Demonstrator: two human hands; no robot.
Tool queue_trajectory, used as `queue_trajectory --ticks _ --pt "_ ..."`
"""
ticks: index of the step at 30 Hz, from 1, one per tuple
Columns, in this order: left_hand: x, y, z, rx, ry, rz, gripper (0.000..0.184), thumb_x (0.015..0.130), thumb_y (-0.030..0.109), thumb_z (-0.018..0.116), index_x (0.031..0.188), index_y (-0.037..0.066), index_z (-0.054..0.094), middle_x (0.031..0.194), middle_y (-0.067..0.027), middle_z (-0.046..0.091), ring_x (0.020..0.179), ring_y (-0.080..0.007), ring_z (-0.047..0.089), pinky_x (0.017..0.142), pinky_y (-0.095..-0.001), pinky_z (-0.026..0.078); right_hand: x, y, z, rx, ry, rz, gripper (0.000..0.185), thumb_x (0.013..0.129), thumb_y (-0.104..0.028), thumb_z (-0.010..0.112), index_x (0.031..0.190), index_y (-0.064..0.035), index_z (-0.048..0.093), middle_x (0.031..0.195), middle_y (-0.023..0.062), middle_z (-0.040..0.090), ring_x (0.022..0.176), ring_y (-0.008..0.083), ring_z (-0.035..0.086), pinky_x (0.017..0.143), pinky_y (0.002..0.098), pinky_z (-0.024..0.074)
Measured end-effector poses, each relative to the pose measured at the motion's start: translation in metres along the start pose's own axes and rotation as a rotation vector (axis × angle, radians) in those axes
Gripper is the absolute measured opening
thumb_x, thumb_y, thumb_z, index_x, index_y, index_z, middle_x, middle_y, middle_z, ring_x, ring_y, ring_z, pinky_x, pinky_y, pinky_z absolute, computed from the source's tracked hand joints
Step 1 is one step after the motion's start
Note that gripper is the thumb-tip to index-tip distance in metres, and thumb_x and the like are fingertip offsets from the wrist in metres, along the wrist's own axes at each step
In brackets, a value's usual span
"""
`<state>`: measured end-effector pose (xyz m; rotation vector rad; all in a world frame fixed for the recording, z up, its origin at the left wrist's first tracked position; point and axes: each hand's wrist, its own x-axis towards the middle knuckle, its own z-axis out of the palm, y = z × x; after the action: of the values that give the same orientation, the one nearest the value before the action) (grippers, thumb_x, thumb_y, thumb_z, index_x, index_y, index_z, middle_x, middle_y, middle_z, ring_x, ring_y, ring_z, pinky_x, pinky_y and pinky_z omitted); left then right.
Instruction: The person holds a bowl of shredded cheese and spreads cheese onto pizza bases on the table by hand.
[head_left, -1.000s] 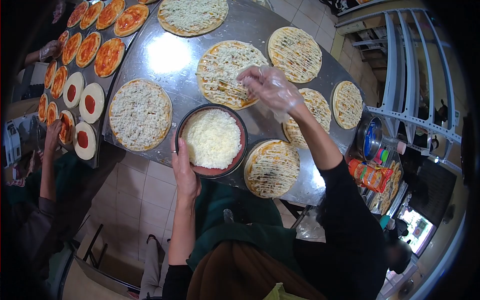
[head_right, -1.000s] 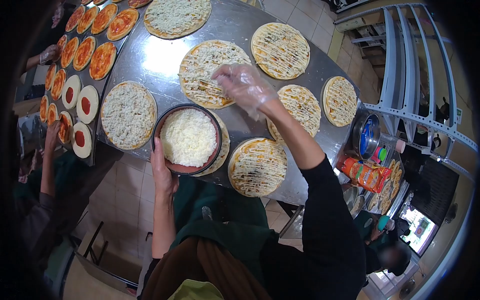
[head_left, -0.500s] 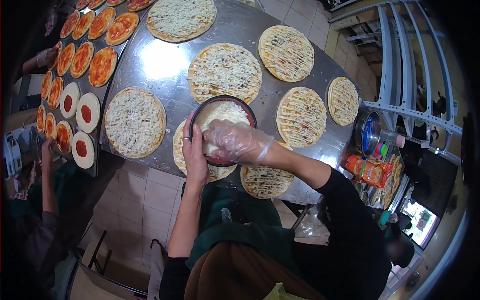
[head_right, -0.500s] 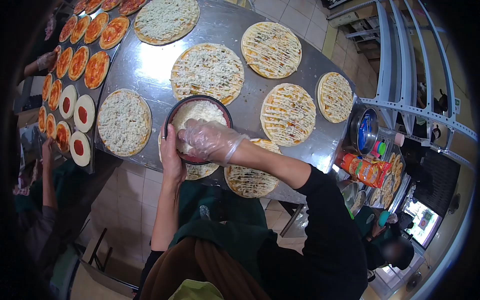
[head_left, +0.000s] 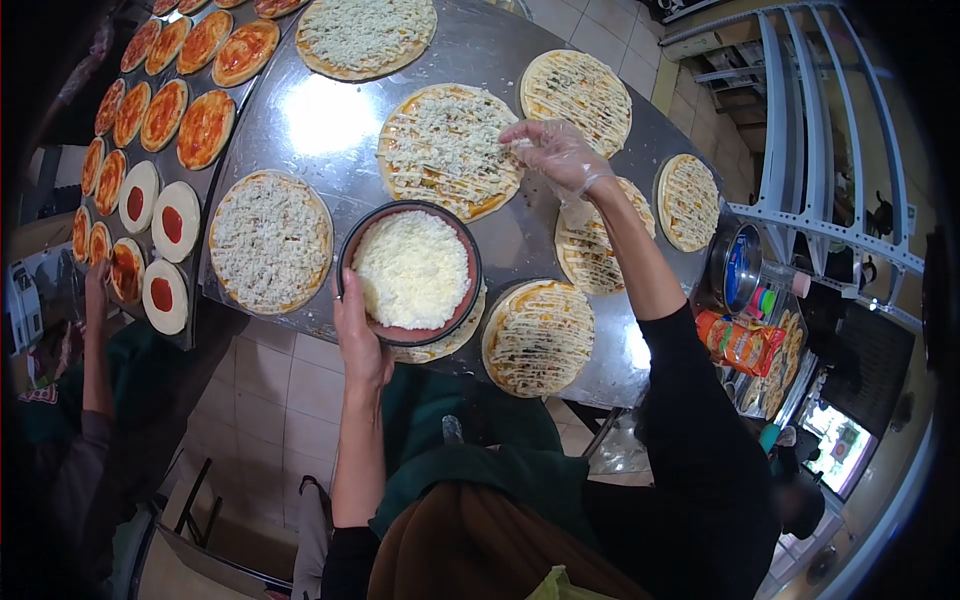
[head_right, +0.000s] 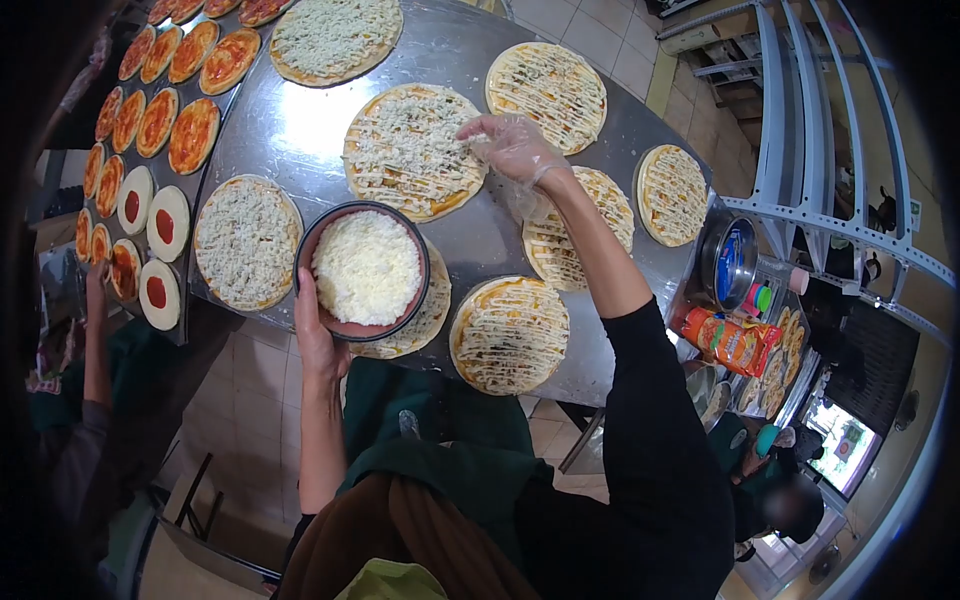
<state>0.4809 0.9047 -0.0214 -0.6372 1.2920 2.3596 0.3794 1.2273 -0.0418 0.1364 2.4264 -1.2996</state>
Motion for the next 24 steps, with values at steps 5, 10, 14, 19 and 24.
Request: queue_trajectory --ticks 5,10,14,19,24 --pt "-0.019 0.009 -0.017 -0.01 0.076 0.015 0.051 0.103 0.038 0.044 0.14 0.002 0.039 0.134 -0.0125 0.05 0.123 -0.0206 0.051 0.103 -0.0363 0.042 -0.016 -0.011 0.025 -0.119 0.078 0.116 0.018 0.092 -0.014 0.06 0.108 -0.0073 0.067 0.08 0.005 0.063 0.075 0.0105 0.059 0.071 0.0301 0.049" --pt "-0.035 0.018 -0.025 -0.021 0.09 -0.002 0.055 0.103 0.039 0.042 0.141 0.0 0.038 0.139 -0.0131 0.047 0.125 -0.0217 0.05 0.105 -0.037 0.042 -0.029 -0.014 0.056 -0.236 0.175 -0.135 0.019 0.091 -0.013 0.058 0.105 -0.0045 0.068 0.091 0.0139 0.067 0.083 0.0249 0.064 0.077 0.0352 0.0502" --pt "-0.042 0.018 -0.032 -0.022 0.095 0.016 0.056 0.104 0.039 0.041 0.142 -0.001 0.037 0.141 -0.0144 0.045 0.128 -0.0231 0.048 0.106 -0.0375 0.04 -0.025 -0.023 0.069 -0.215 0.115 -0.141 0.023 0.09 -0.012 0.054 0.106 -0.0046 0.068 0.098 0.0196 0.066 0.091 0.0339 0.064 0.084 0.0392 0.0499" --pt "-0.049 0.021 -0.035 -0.026 0.098 0.022 0.057 0.104 0.039 0.04 0.144 -0.001 0.035 0.142 -0.0152 0.045 0.129 -0.0238 0.047 0.107 -0.0375 0.04 -0.013 -0.028 0.06 -0.277 0.177 -0.109 0.022 0.091 -0.01 0.056 0.107 -0.0034 0.068 0.099 0.0151 0.067 0.087 0.0253 0.065 0.079 0.0352 0.0513" --pt "-0.054 0.022 -0.041 0.006 0.107 0.023 0.062 0.102 0.045 0.041 0.144 -0.001 0.034 0.143 -0.0159 0.044 0.129 -0.0254 0.048 0.107 -0.0392 0.041 -0.023 -0.004 0.045 -0.403 0.242 -0.175 0.021 0.091 -0.013 0.059 0.109 -0.0057 0.067 0.093 0.0152 0.066 0.083 0.027 0.064 0.076 0.0367 0.0506"
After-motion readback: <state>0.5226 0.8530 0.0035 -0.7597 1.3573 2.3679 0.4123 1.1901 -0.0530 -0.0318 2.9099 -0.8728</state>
